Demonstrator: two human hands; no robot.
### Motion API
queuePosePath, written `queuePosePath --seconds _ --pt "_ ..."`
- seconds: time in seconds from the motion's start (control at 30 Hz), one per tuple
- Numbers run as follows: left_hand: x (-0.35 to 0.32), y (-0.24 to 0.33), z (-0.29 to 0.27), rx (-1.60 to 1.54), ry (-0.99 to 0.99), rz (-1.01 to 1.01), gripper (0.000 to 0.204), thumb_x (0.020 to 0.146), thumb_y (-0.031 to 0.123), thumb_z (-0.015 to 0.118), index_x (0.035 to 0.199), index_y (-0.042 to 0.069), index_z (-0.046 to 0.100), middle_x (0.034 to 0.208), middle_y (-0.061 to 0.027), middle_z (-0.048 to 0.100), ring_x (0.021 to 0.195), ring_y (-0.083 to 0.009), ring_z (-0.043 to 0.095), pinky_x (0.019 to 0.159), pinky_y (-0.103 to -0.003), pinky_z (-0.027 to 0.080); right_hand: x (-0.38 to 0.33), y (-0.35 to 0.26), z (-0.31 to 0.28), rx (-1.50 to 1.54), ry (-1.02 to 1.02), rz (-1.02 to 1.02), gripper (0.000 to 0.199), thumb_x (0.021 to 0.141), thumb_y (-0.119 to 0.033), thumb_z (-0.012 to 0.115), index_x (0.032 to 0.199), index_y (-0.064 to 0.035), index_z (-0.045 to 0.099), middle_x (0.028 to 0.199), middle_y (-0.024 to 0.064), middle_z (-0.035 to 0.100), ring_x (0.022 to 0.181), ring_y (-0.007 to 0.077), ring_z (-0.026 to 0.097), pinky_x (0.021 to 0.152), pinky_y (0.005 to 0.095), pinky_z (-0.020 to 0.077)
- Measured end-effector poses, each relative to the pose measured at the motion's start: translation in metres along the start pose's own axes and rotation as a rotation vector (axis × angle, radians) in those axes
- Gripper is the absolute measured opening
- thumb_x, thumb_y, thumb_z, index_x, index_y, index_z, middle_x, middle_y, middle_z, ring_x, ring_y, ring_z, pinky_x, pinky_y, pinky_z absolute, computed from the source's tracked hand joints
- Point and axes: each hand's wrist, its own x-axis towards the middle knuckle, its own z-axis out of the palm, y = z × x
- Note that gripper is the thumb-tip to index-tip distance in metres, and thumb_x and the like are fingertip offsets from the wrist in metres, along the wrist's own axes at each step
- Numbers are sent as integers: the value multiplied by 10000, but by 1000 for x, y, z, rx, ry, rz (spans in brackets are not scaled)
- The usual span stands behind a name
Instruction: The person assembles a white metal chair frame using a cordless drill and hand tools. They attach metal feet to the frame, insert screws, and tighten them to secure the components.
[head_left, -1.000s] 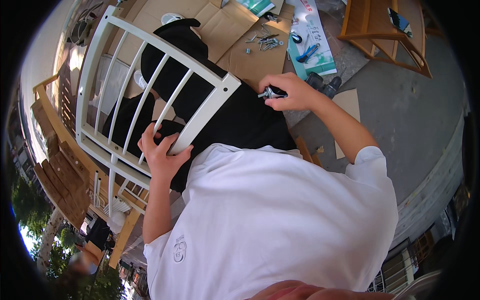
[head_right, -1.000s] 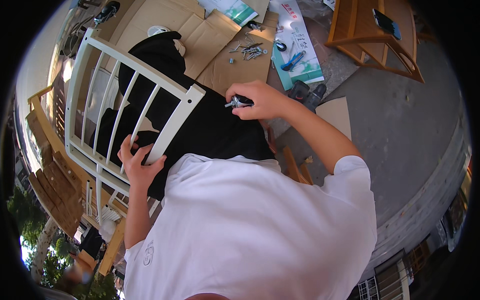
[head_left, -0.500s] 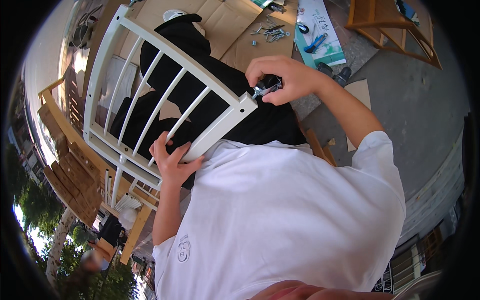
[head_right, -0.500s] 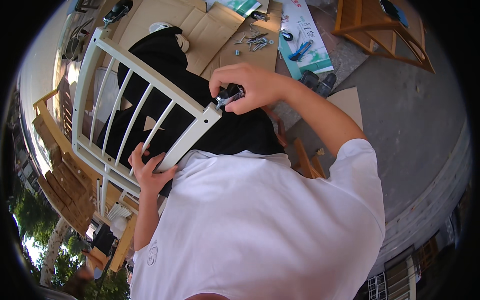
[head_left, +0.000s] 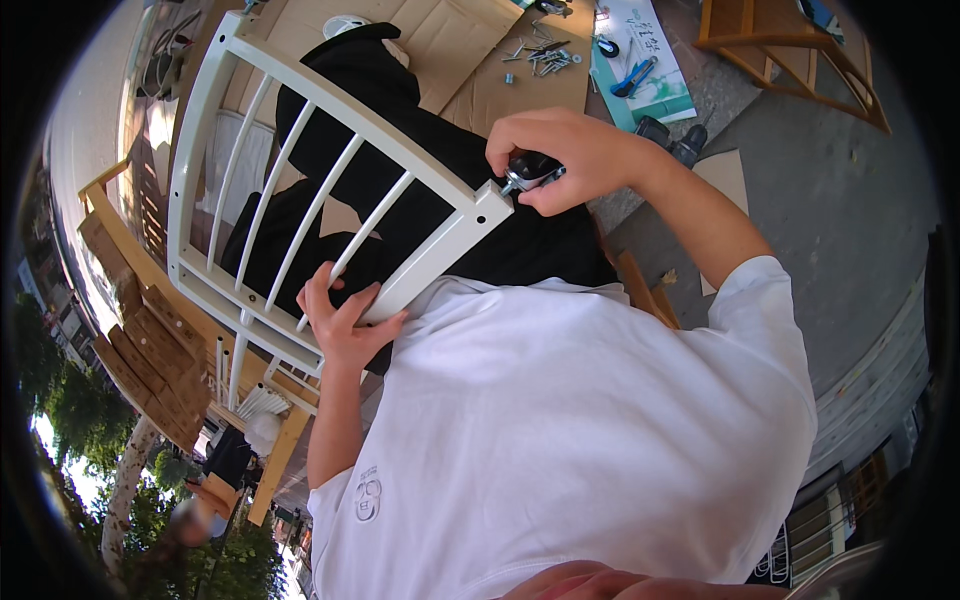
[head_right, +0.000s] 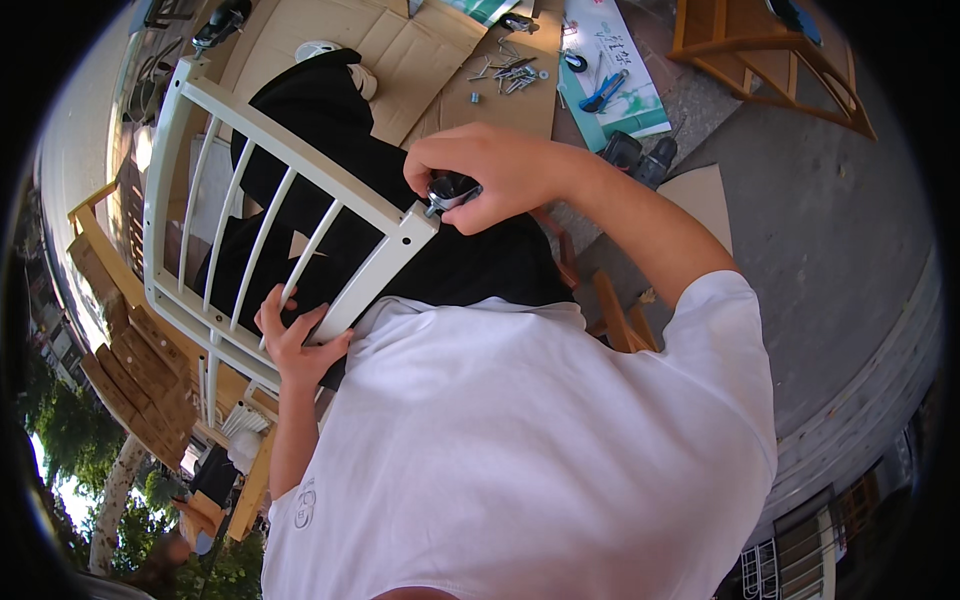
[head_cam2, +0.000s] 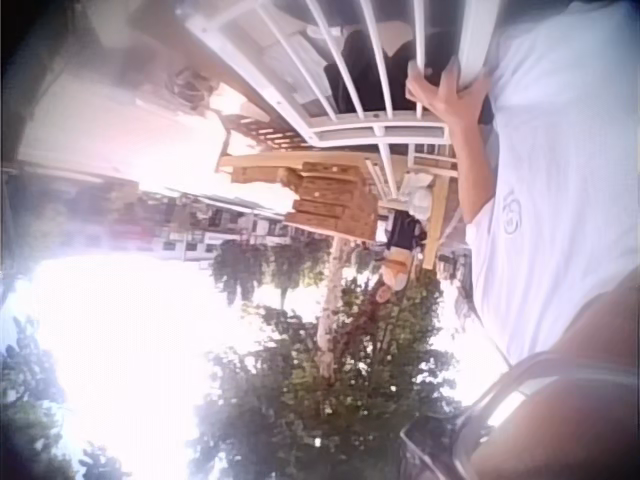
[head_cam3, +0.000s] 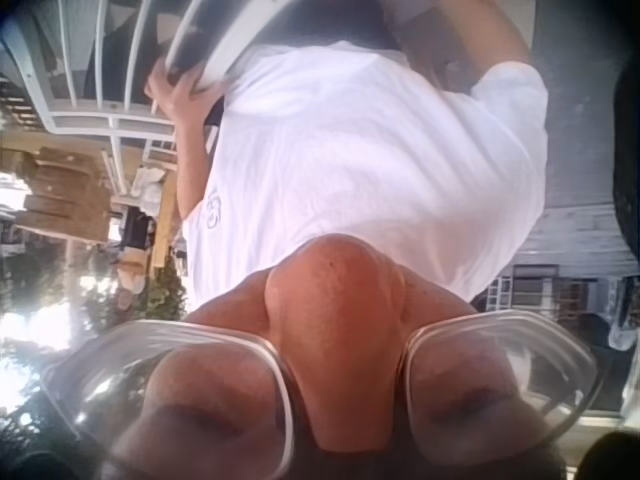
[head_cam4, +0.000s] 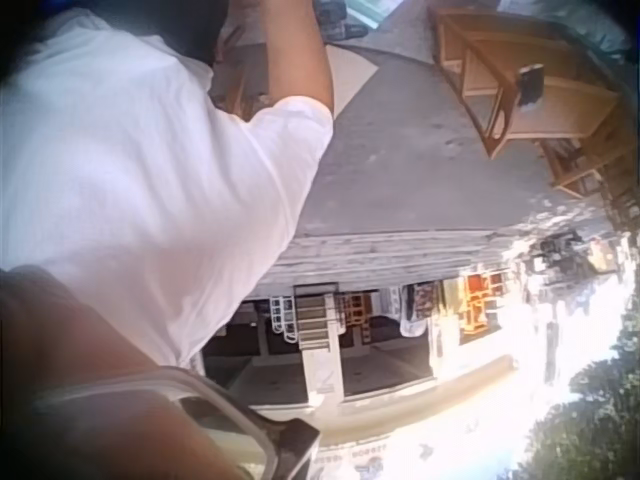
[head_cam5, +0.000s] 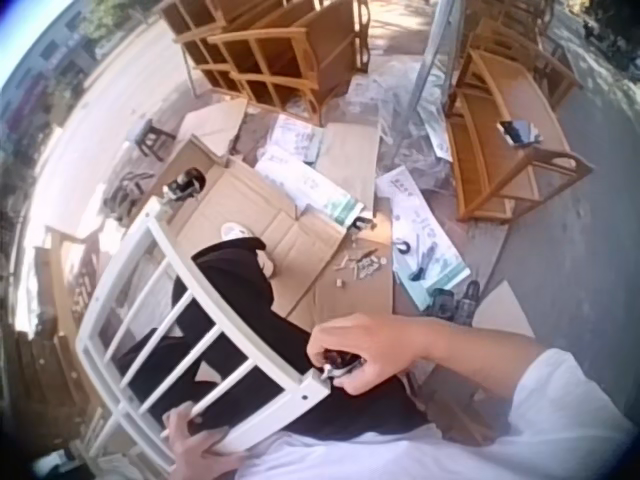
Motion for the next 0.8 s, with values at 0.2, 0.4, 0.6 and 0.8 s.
queuePosePath --seconds 0.2,0.4,0.6,0.8 --pt "1 3 -2 -7 -28 -10 556 405 373 944 874 99 820 1266 -201 589 933 -267 571 899 -441 416 -2 -8 5 32 8 171 391 770 -135 756 1121 -46 609 1010 89 684 950 253 674 862 362 530" --pt "1 5 -4 15 -74 -22 512 433 285 939 889 86 823 1342 -205 587 1005 -291 586 885 -418 478 -7 0 7 8 -14 123 312 787 -121 763 1060 -50 632 1013 92 686 941 262 674 855 361 530" --pt "5 8 -5 15 -72 -32 530 416 306 940 884 86 824 1322 -195 588 988 -279 580 900 -425 459 -13 21 14 12 30 -149 246 794 -73 738 1025 -70 654 1045 80 691 957 280 682 855 371 538" --pt "8 10 -9 -10 -83 -74 539 411 329 950 880 92 829 1289 -177 580 954 -265 562 924 -437 417 -7 17 10 -53 43 -190 290 750 1 764 1002 -71 640 1025 85 686 911 294 682 796 366 541"
